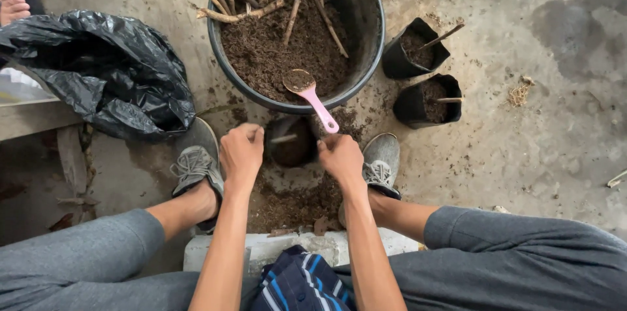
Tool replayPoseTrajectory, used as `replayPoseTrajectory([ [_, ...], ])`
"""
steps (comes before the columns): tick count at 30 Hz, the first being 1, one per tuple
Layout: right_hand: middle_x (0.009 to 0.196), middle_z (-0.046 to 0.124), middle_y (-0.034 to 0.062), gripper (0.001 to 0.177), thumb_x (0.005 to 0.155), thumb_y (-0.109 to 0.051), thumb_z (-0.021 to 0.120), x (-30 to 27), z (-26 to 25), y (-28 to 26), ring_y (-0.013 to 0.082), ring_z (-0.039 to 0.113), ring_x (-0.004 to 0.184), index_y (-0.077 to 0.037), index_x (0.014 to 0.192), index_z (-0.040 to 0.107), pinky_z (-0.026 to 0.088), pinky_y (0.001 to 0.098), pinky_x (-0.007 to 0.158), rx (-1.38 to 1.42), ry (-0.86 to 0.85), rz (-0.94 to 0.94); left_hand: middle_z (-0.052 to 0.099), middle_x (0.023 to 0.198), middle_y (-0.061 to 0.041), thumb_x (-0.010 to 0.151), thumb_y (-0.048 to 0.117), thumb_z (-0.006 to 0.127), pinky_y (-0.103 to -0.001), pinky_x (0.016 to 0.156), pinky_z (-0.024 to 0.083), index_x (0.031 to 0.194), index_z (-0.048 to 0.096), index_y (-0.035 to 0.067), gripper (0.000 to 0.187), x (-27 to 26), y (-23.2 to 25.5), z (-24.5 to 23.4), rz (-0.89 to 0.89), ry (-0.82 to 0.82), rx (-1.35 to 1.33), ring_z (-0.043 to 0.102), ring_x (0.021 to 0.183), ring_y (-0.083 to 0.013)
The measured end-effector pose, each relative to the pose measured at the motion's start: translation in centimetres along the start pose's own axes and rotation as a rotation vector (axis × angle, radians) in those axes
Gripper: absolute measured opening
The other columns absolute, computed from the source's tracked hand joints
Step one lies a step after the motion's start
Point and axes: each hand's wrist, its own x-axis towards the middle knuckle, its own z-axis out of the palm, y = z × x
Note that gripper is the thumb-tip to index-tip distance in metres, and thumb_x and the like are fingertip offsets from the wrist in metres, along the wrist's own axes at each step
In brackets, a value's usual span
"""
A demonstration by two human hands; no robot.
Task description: Planting wooden cuttings into small nursery bags by filling them with soil using a small scoop.
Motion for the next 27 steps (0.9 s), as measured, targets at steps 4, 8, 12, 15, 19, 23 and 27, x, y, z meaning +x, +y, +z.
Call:
replayPoseTrajectory([
  [4,0.086,0.077,0.0183,0.033,0.089,-0.037,0.067,-0.8,-1.5,-1.9,0.0439,0.073,0.097,-0.008,0.097,0.080,0.056,0.0545,0.085,0.045,0.026,0.025,0.077,0.103,-0.022,0.104,0.027,0.061,-0.051,0.083,0.059,0.125,0.071,-0.002,0.037,-1.5,1.1,-1.2,0.101,0.113,-0.227,0.074,0.095,-0.0362],
  [8,0.092,0.076,0.0223,0.043,0.086,-0.039,0.073,-0.5,-0.3,-1.8,0.0459,0.072,0.101,-0.002,0.105,0.077,0.054,0.0563,0.090,0.100,0.074,0.017,0.078,0.108,-0.014,0.096,0.054,0.063,-0.056,0.086,0.057,0.123,0.071,0.006,0.056,-0.3,-1.3,2.1,-0.020,-0.107,-0.050,0.073,0.105,-0.0363],
  [12,0.090,0.078,0.0217,0.029,0.085,-0.035,0.076,1.5,3.2,0.4,0.0486,0.072,0.097,-0.009,0.097,0.082,0.056,0.0564,0.088,0.001,0.127,-0.021,0.081,0.089,-0.006,0.097,0.032,0.069,-0.050,0.078,0.062,0.107,0.081,0.010,0.026,-0.3,-2.0,3.4,0.001,-0.114,0.071,0.078,0.088,-0.0320],
  [15,0.080,0.078,0.0148,0.015,0.084,-0.035,0.075,3.1,5.0,3.0,0.0453,0.074,0.090,-0.023,0.087,0.084,0.059,0.0544,0.083,-0.101,0.122,-0.047,0.079,0.080,-0.006,0.100,0.023,0.065,-0.048,0.077,0.061,0.106,0.081,0.008,0.022,-0.8,-1.4,2.4,0.036,-0.095,0.014,0.076,0.079,-0.0312],
  [19,0.076,0.077,0.0136,0.017,0.081,-0.030,0.072,1.8,2.1,1.2,0.0444,0.074,0.086,-0.019,0.087,0.083,0.059,0.0519,0.080,-0.017,0.138,0.030,0.080,0.087,-0.010,0.100,0.023,0.065,-0.053,0.079,0.060,0.110,0.078,0.003,0.025,-1.1,0.1,0.0,0.009,-0.091,-0.006,0.076,0.087,-0.0358],
  [23,0.079,0.078,0.0124,0.017,0.083,-0.031,0.071,2.1,2.4,1.8,0.0429,0.074,0.087,-0.021,0.088,0.083,0.059,0.0509,0.079,-0.055,0.080,-0.010,0.075,0.097,-0.010,0.095,0.019,0.069,-0.046,0.079,0.061,0.116,0.076,0.006,0.025,-0.9,0.1,-0.1,0.047,-0.145,-0.064,0.075,0.089,-0.0315],
  [27,0.084,0.077,0.0177,0.028,0.095,-0.028,0.060,-1.1,-0.4,-2.4,0.0433,0.073,0.092,-0.010,0.095,0.081,0.055,0.0522,0.084,0.227,0.239,0.018,0.072,0.115,-0.015,0.095,0.020,0.070,-0.045,0.086,0.061,0.123,0.073,0.008,0.031,-2.5,2.5,-1.2,0.098,-0.194,-0.147,0.074,0.104,-0.0314],
])
